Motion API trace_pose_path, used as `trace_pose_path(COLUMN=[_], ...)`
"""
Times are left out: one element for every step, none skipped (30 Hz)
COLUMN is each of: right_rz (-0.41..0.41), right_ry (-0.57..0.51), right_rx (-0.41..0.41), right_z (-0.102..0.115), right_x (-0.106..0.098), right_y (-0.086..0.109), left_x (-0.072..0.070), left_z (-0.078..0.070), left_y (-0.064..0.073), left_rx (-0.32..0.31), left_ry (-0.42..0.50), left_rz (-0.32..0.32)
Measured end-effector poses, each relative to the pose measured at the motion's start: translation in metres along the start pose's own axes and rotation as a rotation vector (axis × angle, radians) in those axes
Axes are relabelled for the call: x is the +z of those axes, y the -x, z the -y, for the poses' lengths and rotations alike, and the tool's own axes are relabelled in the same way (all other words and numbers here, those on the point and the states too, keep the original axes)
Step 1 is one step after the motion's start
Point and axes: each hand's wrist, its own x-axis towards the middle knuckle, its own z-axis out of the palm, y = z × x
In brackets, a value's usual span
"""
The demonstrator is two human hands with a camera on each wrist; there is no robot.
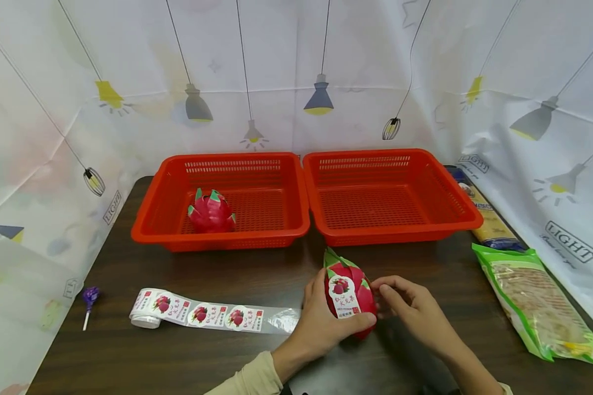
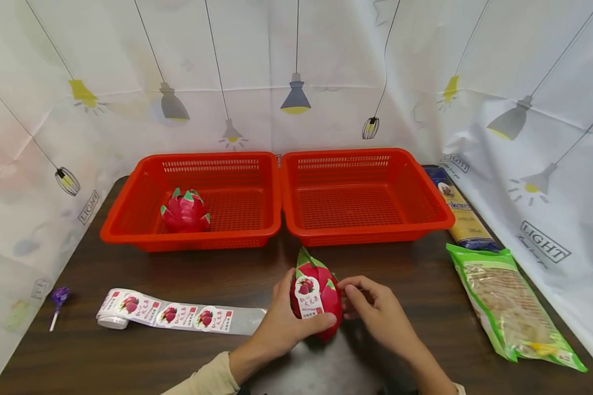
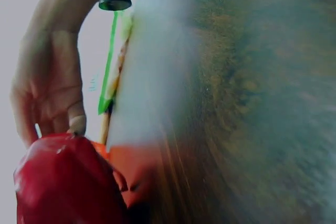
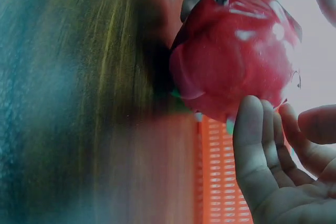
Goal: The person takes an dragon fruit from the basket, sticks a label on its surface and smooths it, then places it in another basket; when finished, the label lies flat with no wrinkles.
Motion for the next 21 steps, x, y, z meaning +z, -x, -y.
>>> trace_pose_path(right_rz=[0.006, 0.011, 0.017, 0.022, 0.033, 0.036, 0.033, 0.02, -0.006, -0.043, -0.092, -0.163, -0.233, -0.299, -0.359, -0.41, -0.452, -0.481, -0.481, -0.469, -0.444], right_ry=[-0.028, -0.049, -0.066, -0.078, -0.085, -0.092, -0.098, -0.099, -0.102, -0.096, -0.093, -0.091, -0.097, -0.092, -0.074, -0.036, 0.001, 0.055, 0.117, 0.203, 0.276], right_rx=[0.005, 0.007, 0.013, 0.016, 0.011, 0.014, 0.013, 0.012, 0.009, 0.006, 0.003, 0.005, 0.003, 0.005, 0.013, 0.03, 0.052, 0.081, 0.116, 0.156, 0.198], right_z=[-0.001, -0.002, -0.003, -0.003, -0.005, -0.006, -0.007, -0.007, -0.008, -0.008, -0.008, -0.008, -0.008, -0.008, -0.007, -0.007, -0.006, -0.006, -0.005, -0.004, -0.004], right_x=[0.0, -0.001, -0.002, -0.003, -0.004, -0.007, -0.011, -0.017, -0.025, -0.036, -0.051, -0.067, -0.085, -0.105, -0.124, -0.143, -0.159, -0.174, -0.187, -0.198, -0.207], right_y=[0.0, -0.001, 0.0, -0.001, -0.001, -0.002, -0.004, -0.006, -0.009, -0.012, -0.015, -0.019, -0.022, -0.026, -0.03, -0.033, -0.037, -0.04, -0.045, -0.049, -0.053], left_x=[0.003, 0.006, 0.008, 0.01, 0.012, 0.013, 0.014, 0.015, 0.015, 0.015, 0.014, 0.014, 0.014, 0.014, 0.014, 0.014, 0.014, 0.014, 0.013, 0.013, 0.012], left_z=[0.0, 0.0, 0.0, 0.0, 0.0, -0.001, 0.0, 0.0, 0.0, 0.0, 0.0, 0.0, 0.0, 0.0, 0.0, 0.0, 0.0, 0.0, 0.001, 0.001, 0.001], left_y=[-0.001, -0.002, -0.003, -0.004, -0.004, -0.005, -0.005, -0.006, -0.006, -0.007, -0.007, -0.007, -0.007, -0.007, -0.007, -0.007, -0.006, -0.006, -0.006, -0.006, -0.006], left_rx=[0.002, -0.003, -0.006, -0.002, -0.006, -0.007, -0.006, -0.004, -0.001, 0.002, 0.001, -0.001, -0.005, -0.006, -0.008, -0.009, -0.011, -0.014, -0.01, -0.008, -0.009], left_ry=[-0.012, -0.022, -0.034, -0.049, -0.063, -0.08, -0.1, -0.116, -0.13, -0.138, -0.144, -0.142, -0.14, -0.133, -0.124, -0.118, -0.113, -0.106, -0.104, -0.102, -0.098], left_rz=[-0.012, -0.023, -0.034, -0.048, -0.058, -0.069, -0.083, -0.096, -0.108, -0.118, -0.123, -0.126, -0.126, -0.123, -0.119, -0.114, -0.109, -0.103, -0.102, -0.1, -0.098])
